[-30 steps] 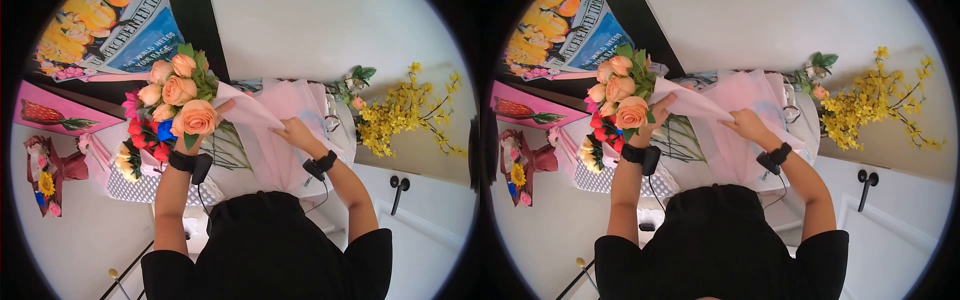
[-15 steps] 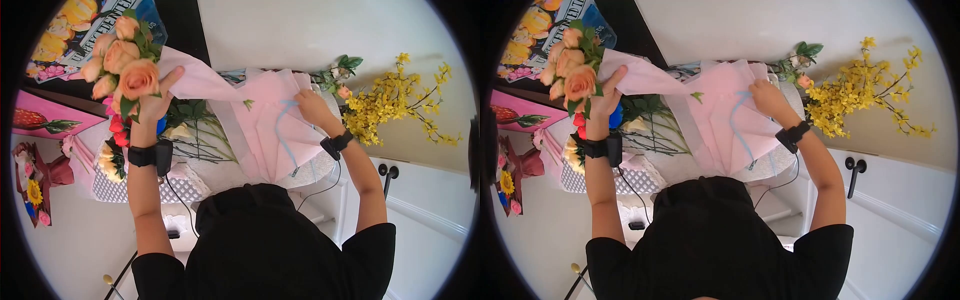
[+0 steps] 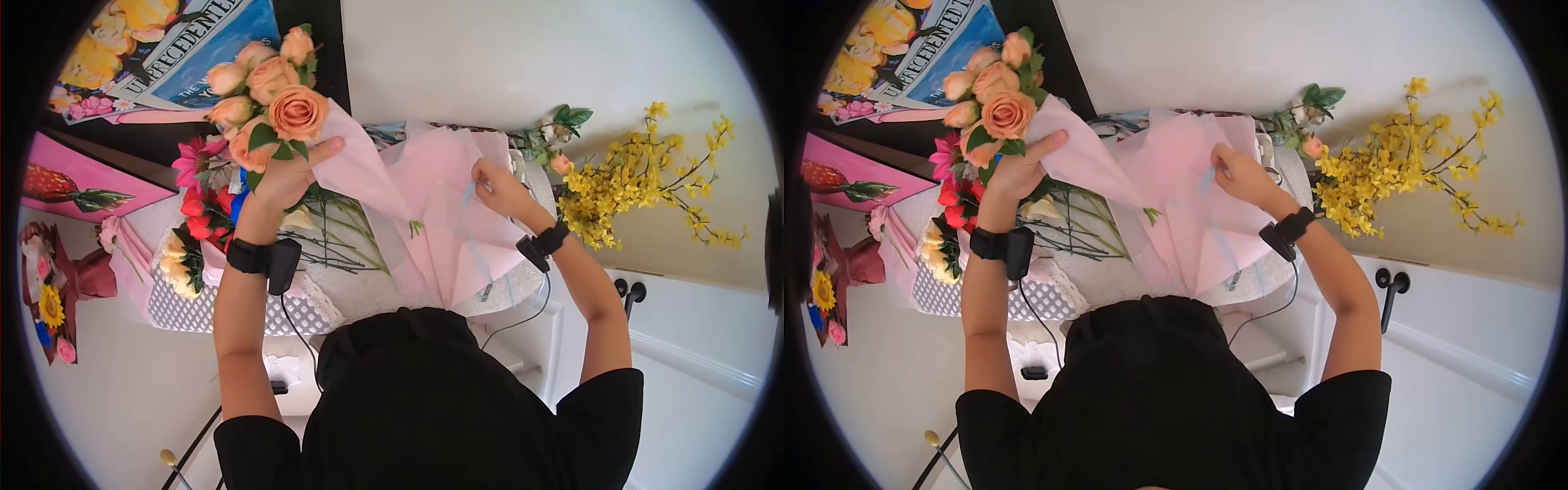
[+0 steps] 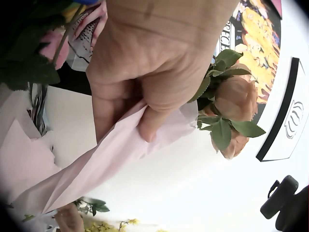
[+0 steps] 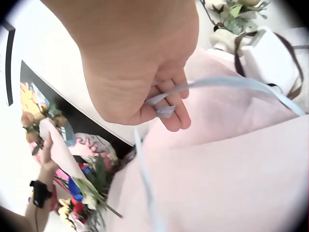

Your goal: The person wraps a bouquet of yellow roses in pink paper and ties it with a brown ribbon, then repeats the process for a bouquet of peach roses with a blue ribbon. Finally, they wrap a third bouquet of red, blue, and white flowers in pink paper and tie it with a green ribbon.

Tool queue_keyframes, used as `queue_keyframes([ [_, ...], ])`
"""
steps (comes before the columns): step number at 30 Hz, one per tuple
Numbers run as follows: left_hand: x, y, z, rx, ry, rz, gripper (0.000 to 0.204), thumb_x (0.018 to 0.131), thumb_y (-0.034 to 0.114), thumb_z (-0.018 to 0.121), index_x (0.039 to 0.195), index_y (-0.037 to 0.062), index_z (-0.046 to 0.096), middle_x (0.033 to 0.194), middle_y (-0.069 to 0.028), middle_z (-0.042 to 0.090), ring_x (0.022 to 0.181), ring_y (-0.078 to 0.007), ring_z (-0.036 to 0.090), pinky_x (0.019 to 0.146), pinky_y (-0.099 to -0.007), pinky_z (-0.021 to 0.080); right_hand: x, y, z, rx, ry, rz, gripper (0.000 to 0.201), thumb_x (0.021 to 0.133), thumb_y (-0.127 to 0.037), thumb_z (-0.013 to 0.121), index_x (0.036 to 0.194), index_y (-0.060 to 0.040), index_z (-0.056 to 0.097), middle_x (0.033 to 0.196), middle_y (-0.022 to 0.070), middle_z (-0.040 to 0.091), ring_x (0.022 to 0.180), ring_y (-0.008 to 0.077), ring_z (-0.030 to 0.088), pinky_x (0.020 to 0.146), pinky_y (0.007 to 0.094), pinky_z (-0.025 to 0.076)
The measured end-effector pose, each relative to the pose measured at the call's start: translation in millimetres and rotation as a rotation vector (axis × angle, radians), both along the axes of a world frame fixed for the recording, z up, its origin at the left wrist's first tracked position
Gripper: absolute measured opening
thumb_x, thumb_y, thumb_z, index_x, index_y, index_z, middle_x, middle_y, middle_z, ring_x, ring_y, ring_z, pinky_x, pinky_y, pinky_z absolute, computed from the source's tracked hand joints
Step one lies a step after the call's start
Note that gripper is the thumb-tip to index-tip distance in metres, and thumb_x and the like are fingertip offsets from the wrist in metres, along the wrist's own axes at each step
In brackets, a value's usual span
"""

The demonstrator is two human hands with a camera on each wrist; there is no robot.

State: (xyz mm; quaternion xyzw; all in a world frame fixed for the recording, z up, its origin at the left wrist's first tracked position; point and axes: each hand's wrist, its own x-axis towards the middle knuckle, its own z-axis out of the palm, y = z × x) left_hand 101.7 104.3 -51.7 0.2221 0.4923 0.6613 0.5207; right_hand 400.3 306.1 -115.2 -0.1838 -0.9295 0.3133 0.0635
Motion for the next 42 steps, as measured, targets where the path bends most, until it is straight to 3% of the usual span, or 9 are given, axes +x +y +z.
queue_keyframes([
  [5, 9, 12, -4, 0.007, -0.100, -0.280, 0.034, 0.083, 0.019, 0.064, 0.110, 0.0007, 0.056, 0.106, -0.0046, 0.060, 0.098, -0.0127, 0.056, 0.086, -0.0273, 0.044, -20, -14, 48, 0.024, -0.038, -0.009, 0.017, 0.082, -0.005, 0.046, 0.098, -0.0051, 0.048, 0.072, 0.0183, 0.056, 0.068, 0.0359, 0.056, 0.060, 0.0430, 0.043],
  [11, 7, 14, 16, 0.045, 0.034, -0.157, 0.035, 0.079, 0.014, 0.067, 0.110, 0.0011, 0.055, 0.103, -0.0064, 0.060, 0.093, -0.0147, 0.059, 0.080, -0.0286, 0.048, -37, -18, 100, 0.148, 0.041, 0.019, 0.010, 0.083, -0.006, 0.044, 0.088, -0.0042, 0.052, 0.059, 0.0128, 0.055, 0.052, 0.0290, 0.053, 0.052, 0.0365, 0.041],
  [14, -8, 13, 26, 0.109, 0.083, -0.148, 0.036, 0.078, 0.010, 0.068, 0.110, 0.0009, 0.054, 0.101, -0.0075, 0.061, 0.089, -0.0156, 0.061, 0.076, -0.0293, 0.050, -46, -18, 128, -0.321, -0.012, -0.155, 0.010, 0.078, -0.007, 0.044, 0.078, -0.0001, 0.052, 0.057, 0.0081, 0.052, 0.050, 0.0202, 0.053, 0.056, 0.0355, 0.043],
  [19, -17, 10, 42, 0.125, 0.021, -0.309, 0.034, 0.081, 0.013, 0.065, 0.111, 0.0004, 0.054, 0.101, -0.0067, 0.062, 0.088, -0.0151, 0.061, 0.074, -0.0289, 0.051, -60, -2, 142, -1.185, -0.013, 0.021, 0.010, 0.076, -0.011, 0.045, 0.069, -0.0039, 0.045, 0.052, -0.0030, 0.037, 0.048, 0.0074, 0.036, 0.050, 0.0240, 0.035],
  [23, -18, 9, 42, 0.124, 0.018, -0.347, 0.033, 0.082, 0.014, 0.064, 0.110, 0.0005, 0.056, 0.101, -0.0060, 0.062, 0.088, -0.0144, 0.061, 0.074, -0.0281, 0.050, -68, -11, 146, -1.226, -0.151, 0.052, 0.009, 0.073, -0.009, 0.047, 0.066, -0.0053, 0.044, 0.054, -0.0044, 0.034, 0.045, 0.0079, 0.031, 0.053, 0.0280, 0.040],
  [26, -20, 5, 40, 0.088, 0.023, -0.380, 0.032, 0.082, 0.014, 0.064, 0.110, 0.0006, 0.057, 0.101, -0.0059, 0.063, 0.088, -0.0142, 0.061, 0.076, -0.0280, 0.049, -69, -14, 133, -0.902, -0.188, 0.036, 0.013, 0.077, -0.011, 0.047, 0.067, -0.0032, 0.047, 0.056, -0.0015, 0.040, 0.049, 0.0086, 0.035, 0.050, 0.0237, 0.034],
  [28, -24, 0, 35, 0.071, -0.010, -0.356, 0.030, 0.081, 0.012, 0.065, 0.108, 0.0009, 0.057, 0.099, -0.0061, 0.063, 0.087, -0.0148, 0.061, 0.076, -0.0285, 0.049, -64, 2, 100, -0.065, -0.190, 0.093, 0.012, 0.079, -0.012, 0.050, 0.073, -0.0017, 0.052, 0.062, 0.0057, 0.051, 0.053, 0.0170, 0.047, 0.053, 0.0292, 0.040],
  [33, -29, -14, 29, 0.087, -0.029, -0.246, 0.027, 0.079, 0.009, 0.067, 0.103, 0.0014, 0.058, 0.097, -0.0067, 0.063, 0.087, -0.0160, 0.061, 0.076, -0.0285, 0.049, -41, -30, -17, 0.179, -0.184, 0.047, 0.015, 0.075, -0.014, 0.058, 0.077, 0.0012, 0.055, 0.075, 0.0213, 0.057, 0.074, 0.0351, 0.057, 0.067, 0.0421, 0.046],
  [42, -23, -12, 16, -0.031, -0.084, -0.286, 0.029, 0.078, 0.009, 0.067, 0.105, 0.0017, 0.058, 0.098, -0.0056, 0.063, 0.088, -0.0147, 0.061, 0.076, -0.0280, 0.049, -59, -45, -73, 0.253, 0.059, -0.221, 0.013, 0.077, -0.012, 0.056, 0.083, -0.0008, 0.053, 0.073, 0.0157, 0.058, 0.071, 0.0318, 0.058, 0.066, 0.0409, 0.046],
])
